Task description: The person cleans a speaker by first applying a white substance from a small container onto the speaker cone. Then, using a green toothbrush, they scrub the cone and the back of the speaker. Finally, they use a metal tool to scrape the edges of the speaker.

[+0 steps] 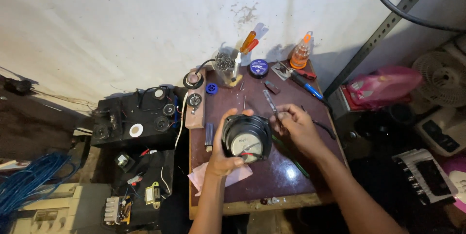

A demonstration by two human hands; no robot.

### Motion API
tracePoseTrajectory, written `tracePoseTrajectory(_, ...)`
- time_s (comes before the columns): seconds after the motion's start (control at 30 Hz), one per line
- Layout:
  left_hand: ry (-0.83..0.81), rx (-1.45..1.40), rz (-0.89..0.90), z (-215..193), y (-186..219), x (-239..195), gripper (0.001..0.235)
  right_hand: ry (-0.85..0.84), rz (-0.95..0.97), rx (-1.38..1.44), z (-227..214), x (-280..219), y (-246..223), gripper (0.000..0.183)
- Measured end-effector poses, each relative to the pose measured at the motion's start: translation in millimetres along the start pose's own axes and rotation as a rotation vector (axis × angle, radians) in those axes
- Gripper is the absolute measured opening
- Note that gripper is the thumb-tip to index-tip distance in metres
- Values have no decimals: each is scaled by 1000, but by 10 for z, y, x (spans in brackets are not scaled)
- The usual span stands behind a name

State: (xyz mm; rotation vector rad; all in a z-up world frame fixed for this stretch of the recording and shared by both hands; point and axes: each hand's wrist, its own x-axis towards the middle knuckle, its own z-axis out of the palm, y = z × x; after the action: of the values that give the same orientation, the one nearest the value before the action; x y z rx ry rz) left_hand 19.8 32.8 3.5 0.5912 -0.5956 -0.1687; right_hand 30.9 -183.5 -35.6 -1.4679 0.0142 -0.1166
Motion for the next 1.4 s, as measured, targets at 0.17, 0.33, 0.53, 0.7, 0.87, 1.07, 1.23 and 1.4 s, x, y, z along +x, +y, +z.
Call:
tracePoseTrajectory(0.17,5,6,4,-37,-56,199,112,-31,189,472,158,-83,-309,37)
tracePoseTrajectory(0.33,59,49,-39,-76,-88,476,108,98,65,355,184,270,-66,22)
tracePoseTrajectory(0.53,176,81,-88,-135,-378,611,76,248,131,251,163,515,158,20)
tracePoseTrajectory(0.7,301,170,-124,-165,-460,609,71,282,217,261,107,432,107,18)
tracePoseTrajectory(0.87,409,118,-199,-216,-537,579,73,342,271,278,165,301,-118,15)
tracePoseTrajectory(1.07,531,-138,-435,83,-222,540,83,314,270,226,275,186,-442,12)
tracePoseTrajectory(1.23,705,-285,-575,317,57,493,83,255,252,165,383,24,-608,13)
tracePoseTrajectory(1.4,365,-500,-637,-141,-18,183,91,140,392,62,315,49,-439,8)
